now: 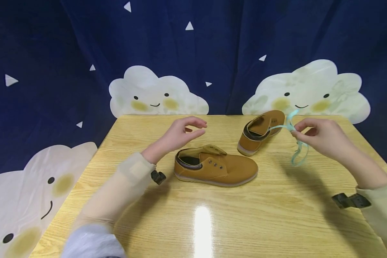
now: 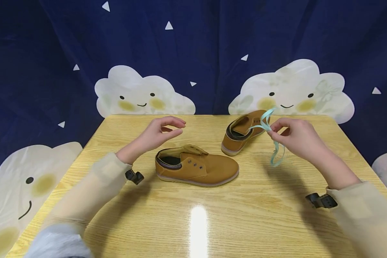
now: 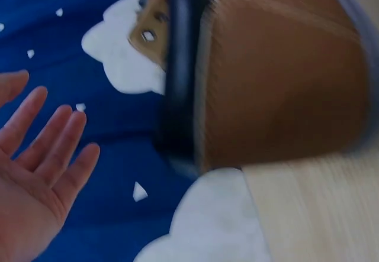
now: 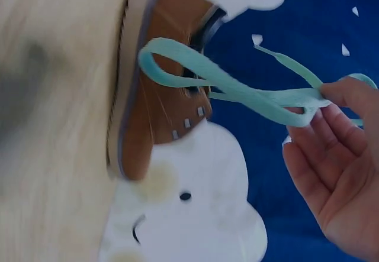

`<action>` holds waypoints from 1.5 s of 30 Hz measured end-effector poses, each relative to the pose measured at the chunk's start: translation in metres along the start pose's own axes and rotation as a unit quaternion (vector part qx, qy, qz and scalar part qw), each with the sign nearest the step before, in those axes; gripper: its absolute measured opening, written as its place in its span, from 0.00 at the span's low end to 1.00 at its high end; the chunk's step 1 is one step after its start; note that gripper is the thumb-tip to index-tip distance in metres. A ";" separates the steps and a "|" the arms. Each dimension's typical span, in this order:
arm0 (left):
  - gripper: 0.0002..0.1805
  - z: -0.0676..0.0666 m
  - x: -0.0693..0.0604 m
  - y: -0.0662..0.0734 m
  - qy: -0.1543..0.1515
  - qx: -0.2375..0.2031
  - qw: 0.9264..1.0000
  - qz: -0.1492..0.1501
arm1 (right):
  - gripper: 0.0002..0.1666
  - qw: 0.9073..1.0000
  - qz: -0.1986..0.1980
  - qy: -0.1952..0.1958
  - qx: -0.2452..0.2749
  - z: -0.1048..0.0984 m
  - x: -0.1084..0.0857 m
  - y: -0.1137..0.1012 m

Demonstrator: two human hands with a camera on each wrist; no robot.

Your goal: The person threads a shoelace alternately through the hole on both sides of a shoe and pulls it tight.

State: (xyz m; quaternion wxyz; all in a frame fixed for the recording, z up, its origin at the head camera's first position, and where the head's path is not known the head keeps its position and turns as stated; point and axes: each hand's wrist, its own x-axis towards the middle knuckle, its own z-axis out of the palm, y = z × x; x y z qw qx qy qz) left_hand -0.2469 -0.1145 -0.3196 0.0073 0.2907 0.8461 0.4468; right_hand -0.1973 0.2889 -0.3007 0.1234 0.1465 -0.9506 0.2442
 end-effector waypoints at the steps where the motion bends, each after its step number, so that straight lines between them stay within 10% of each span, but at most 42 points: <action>1: 0.13 0.003 0.002 0.004 0.002 -0.001 1.000 0.003 | 0.05 1.000 -0.001 -0.003 0.012 0.004 -0.001 -0.003; 11: 0.13 0.036 0.014 0.032 -0.049 0.019 0.998 0.023 | 0.03 0.992 -0.010 -0.009 0.125 0.038 -0.015 -0.034; 26: 0.15 0.070 0.023 0.033 -0.144 0.028 0.987 0.072 | 0.02 0.978 -0.044 -0.037 0.201 0.058 -0.022 -0.060; 45: 0.04 0.056 0.013 0.031 -0.101 0.030 0.990 0.096 | 0.03 0.979 -0.032 -0.066 0.190 0.060 -0.022 -0.058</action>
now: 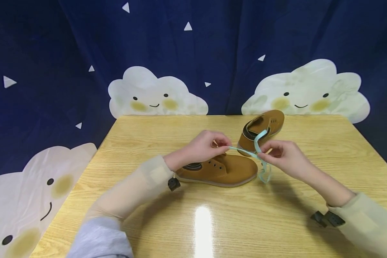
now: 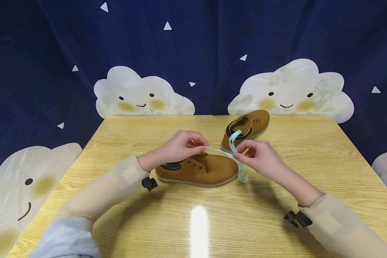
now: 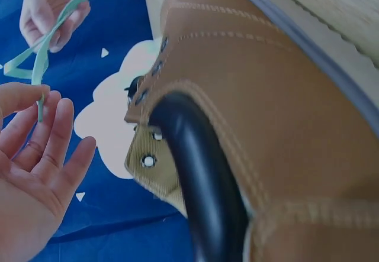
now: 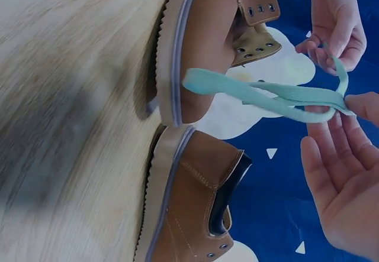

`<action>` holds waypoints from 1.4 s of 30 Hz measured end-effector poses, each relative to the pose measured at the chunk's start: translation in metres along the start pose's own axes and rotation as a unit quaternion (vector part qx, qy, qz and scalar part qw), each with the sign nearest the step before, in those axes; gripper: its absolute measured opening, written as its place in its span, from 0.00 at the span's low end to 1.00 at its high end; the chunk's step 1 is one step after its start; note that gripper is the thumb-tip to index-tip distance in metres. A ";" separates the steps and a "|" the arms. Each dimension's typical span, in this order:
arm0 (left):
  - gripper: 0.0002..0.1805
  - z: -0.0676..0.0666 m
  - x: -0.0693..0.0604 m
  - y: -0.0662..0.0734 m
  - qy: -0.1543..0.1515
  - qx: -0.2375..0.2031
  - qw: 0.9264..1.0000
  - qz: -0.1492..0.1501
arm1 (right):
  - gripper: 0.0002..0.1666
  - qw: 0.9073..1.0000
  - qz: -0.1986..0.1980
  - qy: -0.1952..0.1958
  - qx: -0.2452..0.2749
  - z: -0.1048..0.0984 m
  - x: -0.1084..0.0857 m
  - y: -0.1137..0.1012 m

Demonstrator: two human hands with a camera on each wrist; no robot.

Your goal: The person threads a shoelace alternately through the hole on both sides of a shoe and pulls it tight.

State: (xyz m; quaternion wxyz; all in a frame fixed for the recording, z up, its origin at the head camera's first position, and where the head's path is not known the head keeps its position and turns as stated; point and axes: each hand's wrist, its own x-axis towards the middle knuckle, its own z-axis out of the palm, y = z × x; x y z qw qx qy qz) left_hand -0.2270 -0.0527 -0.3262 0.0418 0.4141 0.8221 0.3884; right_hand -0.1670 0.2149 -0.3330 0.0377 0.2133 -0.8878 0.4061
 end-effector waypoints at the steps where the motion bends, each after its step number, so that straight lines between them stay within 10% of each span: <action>1: 0.04 -0.002 -0.001 0.000 0.000 0.005 1.000 0.000 | 0.03 1.000 0.002 -0.002 -0.005 -0.001 -0.001 0.001; 16: 0.05 -0.022 -0.013 -0.004 0.027 0.063 0.997 0.026 | 0.08 0.985 -0.001 -0.090 -0.147 -0.008 -0.010 0.020; 29: 0.03 -0.038 -0.020 0.001 0.075 0.010 0.997 0.002 | 0.11 0.965 0.043 -0.135 -0.222 -0.014 -0.013 0.029; 42: 0.04 -0.043 -0.014 0.006 0.038 0.074 0.996 0.039 | 0.05 0.974 0.007 -0.080 -0.210 -0.018 -0.004 0.019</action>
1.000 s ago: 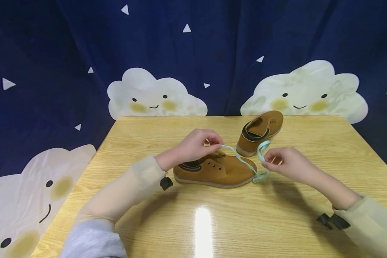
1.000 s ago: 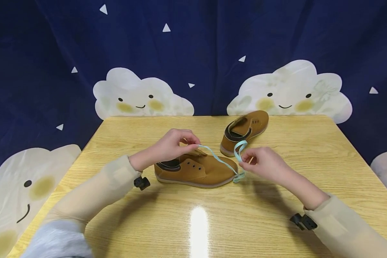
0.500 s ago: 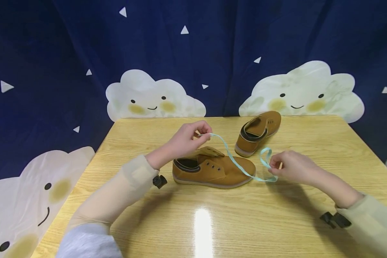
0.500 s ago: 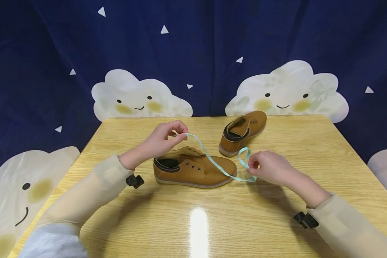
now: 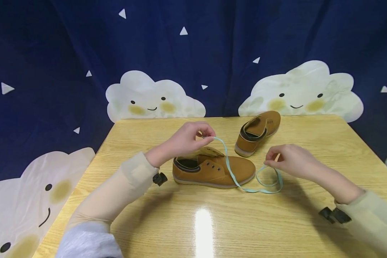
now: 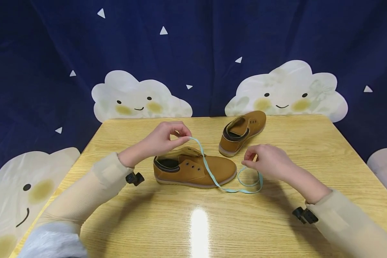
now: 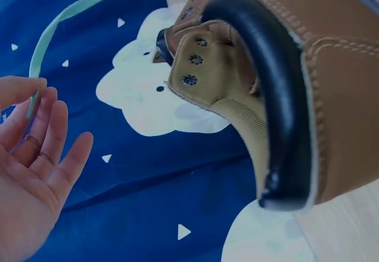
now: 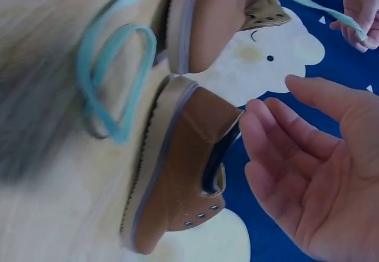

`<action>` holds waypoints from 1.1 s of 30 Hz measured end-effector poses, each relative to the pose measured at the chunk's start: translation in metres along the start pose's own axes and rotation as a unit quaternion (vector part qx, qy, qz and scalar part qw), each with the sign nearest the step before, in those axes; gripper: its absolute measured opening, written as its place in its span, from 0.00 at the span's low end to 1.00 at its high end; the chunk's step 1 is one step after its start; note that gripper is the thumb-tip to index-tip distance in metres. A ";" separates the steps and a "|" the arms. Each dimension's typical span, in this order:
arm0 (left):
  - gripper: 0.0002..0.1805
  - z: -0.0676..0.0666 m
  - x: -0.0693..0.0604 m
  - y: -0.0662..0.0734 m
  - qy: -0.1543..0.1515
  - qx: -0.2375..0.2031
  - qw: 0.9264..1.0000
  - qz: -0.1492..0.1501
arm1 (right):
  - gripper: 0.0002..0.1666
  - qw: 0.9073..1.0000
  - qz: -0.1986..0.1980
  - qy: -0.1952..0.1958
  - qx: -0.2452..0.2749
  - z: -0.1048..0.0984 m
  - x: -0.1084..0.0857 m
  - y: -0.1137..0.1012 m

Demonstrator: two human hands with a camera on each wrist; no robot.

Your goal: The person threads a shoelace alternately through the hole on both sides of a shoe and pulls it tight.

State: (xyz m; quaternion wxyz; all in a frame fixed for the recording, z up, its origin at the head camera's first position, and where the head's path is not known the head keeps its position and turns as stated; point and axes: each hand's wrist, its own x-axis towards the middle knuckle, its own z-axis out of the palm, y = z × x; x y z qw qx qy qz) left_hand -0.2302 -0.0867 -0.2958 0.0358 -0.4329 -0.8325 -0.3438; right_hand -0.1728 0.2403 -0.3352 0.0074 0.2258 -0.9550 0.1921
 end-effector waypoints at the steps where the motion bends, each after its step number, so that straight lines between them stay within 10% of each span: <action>1: 0.04 0.000 0.001 0.001 0.000 0.007 1.000 0.006 | 0.05 1.000 -0.001 0.007 0.002 -0.002 0.002 -0.003; 9: 0.05 0.004 0.008 0.004 0.014 0.029 0.998 0.060 | 0.07 0.993 -0.024 0.048 0.108 -0.006 0.024 -0.032; 17: 0.04 0.013 0.012 0.006 0.031 0.029 0.994 0.102 | 0.11 0.939 -0.047 0.024 0.340 0.004 0.042 -0.053; 28: 0.03 0.017 0.011 0.004 0.059 0.021 0.989 0.137 | 0.12 0.882 -0.016 -0.037 0.469 0.019 0.051 -0.054; 33: 0.03 0.020 0.008 0.000 0.049 0.025 0.990 0.132 | 0.06 0.876 -0.003 -0.020 0.481 0.024 0.050 -0.056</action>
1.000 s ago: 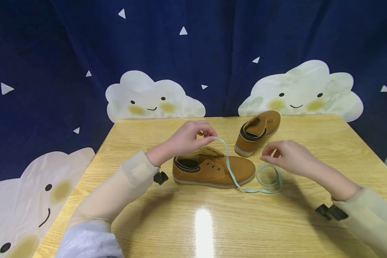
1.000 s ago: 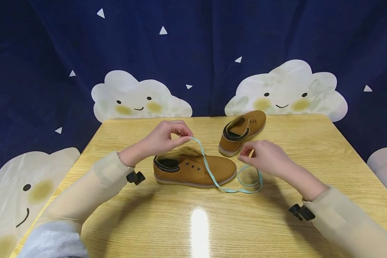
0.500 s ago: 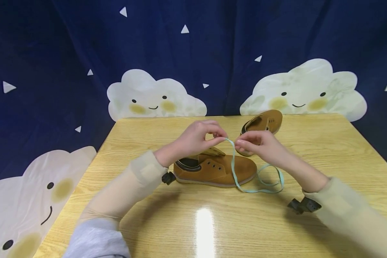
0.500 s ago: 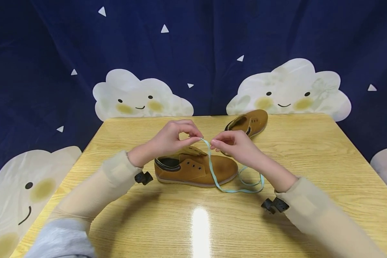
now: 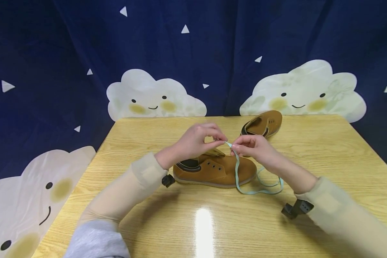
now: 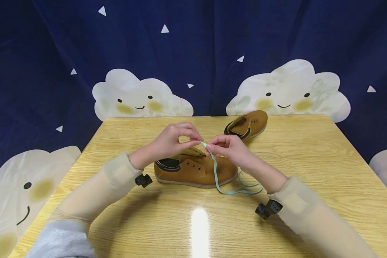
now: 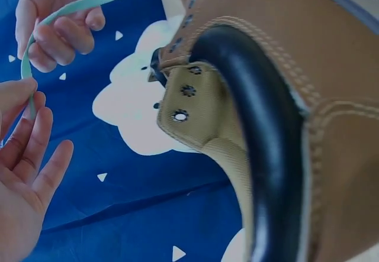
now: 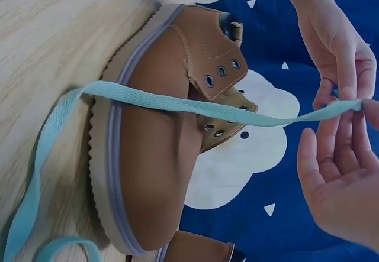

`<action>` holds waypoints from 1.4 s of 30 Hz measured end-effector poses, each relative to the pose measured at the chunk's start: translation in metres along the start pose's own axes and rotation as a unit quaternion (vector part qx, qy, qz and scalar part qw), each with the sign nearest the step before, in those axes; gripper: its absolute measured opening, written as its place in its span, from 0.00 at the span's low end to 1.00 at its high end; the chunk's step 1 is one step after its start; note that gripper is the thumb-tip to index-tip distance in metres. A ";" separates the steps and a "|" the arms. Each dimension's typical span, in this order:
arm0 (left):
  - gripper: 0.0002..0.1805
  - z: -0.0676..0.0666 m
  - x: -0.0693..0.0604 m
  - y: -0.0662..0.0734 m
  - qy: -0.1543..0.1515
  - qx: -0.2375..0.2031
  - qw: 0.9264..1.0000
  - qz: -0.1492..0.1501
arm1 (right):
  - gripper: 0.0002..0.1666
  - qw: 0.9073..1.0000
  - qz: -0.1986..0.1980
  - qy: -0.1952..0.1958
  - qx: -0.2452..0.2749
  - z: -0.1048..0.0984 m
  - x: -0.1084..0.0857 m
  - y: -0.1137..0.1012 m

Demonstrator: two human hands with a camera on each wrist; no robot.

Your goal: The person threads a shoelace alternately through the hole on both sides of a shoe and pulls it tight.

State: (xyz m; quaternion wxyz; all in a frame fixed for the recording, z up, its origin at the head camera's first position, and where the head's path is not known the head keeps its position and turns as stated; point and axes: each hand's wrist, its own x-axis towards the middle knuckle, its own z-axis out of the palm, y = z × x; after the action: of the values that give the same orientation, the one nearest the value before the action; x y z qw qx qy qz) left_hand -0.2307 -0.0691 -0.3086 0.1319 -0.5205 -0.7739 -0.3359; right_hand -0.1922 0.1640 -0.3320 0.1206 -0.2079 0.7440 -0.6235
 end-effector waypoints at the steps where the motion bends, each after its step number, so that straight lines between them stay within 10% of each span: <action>1: 0.03 0.000 -0.001 -0.001 -0.002 0.000 1.000 -0.003 | 0.05 1.000 -0.001 0.004 -0.002 0.001 0.000 0.000; 9: 0.09 -0.002 -0.018 -0.004 -0.040 0.023 0.995 -0.088 | 0.11 0.999 -0.005 0.025 -0.034 0.002 -0.007 0.004; 17: 0.13 0.003 -0.040 -0.006 -0.135 0.095 0.971 -0.173 | 0.12 0.996 0.015 0.031 -0.079 -0.004 -0.016 0.014; 26: 0.12 0.018 -0.051 -0.007 -0.160 0.108 0.962 -0.192 | 0.12 0.995 0.008 0.021 -0.100 -0.005 -0.023 0.023; 42: 0.04 0.027 -0.055 -0.010 -0.140 0.019 0.969 -0.203 | 0.08 0.990 -0.002 0.015 -0.138 -0.013 -0.035 0.033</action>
State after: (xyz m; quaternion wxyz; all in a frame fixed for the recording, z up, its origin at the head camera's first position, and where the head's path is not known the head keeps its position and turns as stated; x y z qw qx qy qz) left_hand -0.2127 -0.0937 -0.3628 -0.0392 -0.3915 -0.8806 -0.2643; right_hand -0.1725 0.1955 -0.3650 0.0781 -0.2146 0.8243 -0.5180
